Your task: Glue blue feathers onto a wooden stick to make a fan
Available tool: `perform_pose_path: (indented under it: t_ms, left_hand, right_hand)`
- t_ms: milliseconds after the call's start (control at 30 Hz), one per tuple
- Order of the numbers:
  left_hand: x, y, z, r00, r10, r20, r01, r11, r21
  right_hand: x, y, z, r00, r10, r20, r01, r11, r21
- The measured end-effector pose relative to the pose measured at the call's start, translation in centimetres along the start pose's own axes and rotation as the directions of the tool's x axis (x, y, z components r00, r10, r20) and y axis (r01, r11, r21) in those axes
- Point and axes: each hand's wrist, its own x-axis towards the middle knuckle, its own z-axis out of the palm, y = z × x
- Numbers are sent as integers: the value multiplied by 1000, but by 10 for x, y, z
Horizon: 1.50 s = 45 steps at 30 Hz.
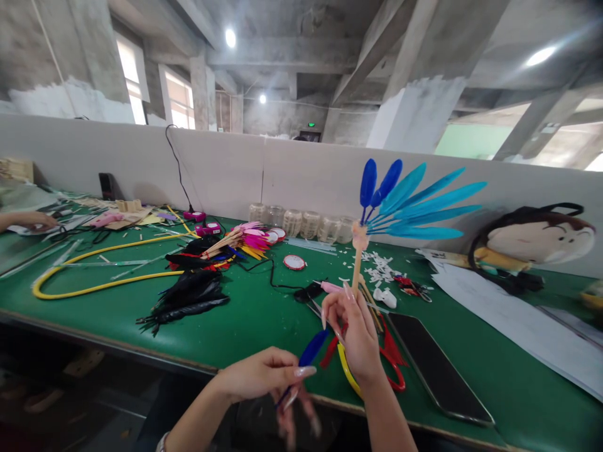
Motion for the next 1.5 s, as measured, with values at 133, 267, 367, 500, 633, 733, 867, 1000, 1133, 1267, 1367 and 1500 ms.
perform_pose_path:
  t_ms: [133, 267, 367, 500, 633, 733, 867, 1000, 1133, 1267, 1367, 1500]
  left_hand:
    - [-7, 13, -17, 997, 82, 12, -82, 976, 200]
    - [-10, 36, -29, 904, 361, -228, -265, 893, 363]
    - [-11, 48, -32, 893, 319, -317, -203, 915, 350]
    - [-12, 61, -34, 860, 344, -378, -221, 917, 331]
    - [-17, 81, -36, 762, 483, -432, -290, 850, 440]
    - [-22, 100, -38, 650, 605, -460, -348, 774, 528]
    - [-24, 121, -44, 471, 726, -501, -419, 684, 597]
    - [-22, 132, -53, 410, 759, -505, -454, 650, 609]
    - [-23, 137, -59, 404, 726, -556, -523, 682, 512]
    - [-23, 135, -67, 441, 700, -562, -517, 710, 479]
    - [-20, 129, -72, 462, 708, -534, -506, 705, 497]
    - [-17, 124, -75, 454, 709, -540, -501, 704, 503]
  right_hand:
    - [0, 0, 0, 1000, 0, 19, 0, 1000, -3]
    - [-1, 1, 4, 999, 29, 42, -28, 999, -29]
    - [-2, 3, 6, 996, 40, 83, -36, 998, -47]
    - [-3, 2, 7, 981, 90, 170, -78, 994, -77]
    - [-7, -4, 7, 945, 164, 284, -144, 985, -92]
    - [-10, -6, 6, 915, 189, 356, -172, 982, -81]
    - [-12, -6, 2, 861, 230, 453, -216, 973, -84]
    - [-12, -6, 0, 832, 227, 506, -231, 971, -57]
    - [-14, -6, -2, 827, 208, 522, -239, 971, -8]
    - [-14, -6, -5, 829, 199, 523, -248, 968, 25]
    - [-13, -5, -5, 821, 207, 532, -256, 966, 20]
    - [-12, -5, -3, 821, 228, 523, -285, 958, 29]
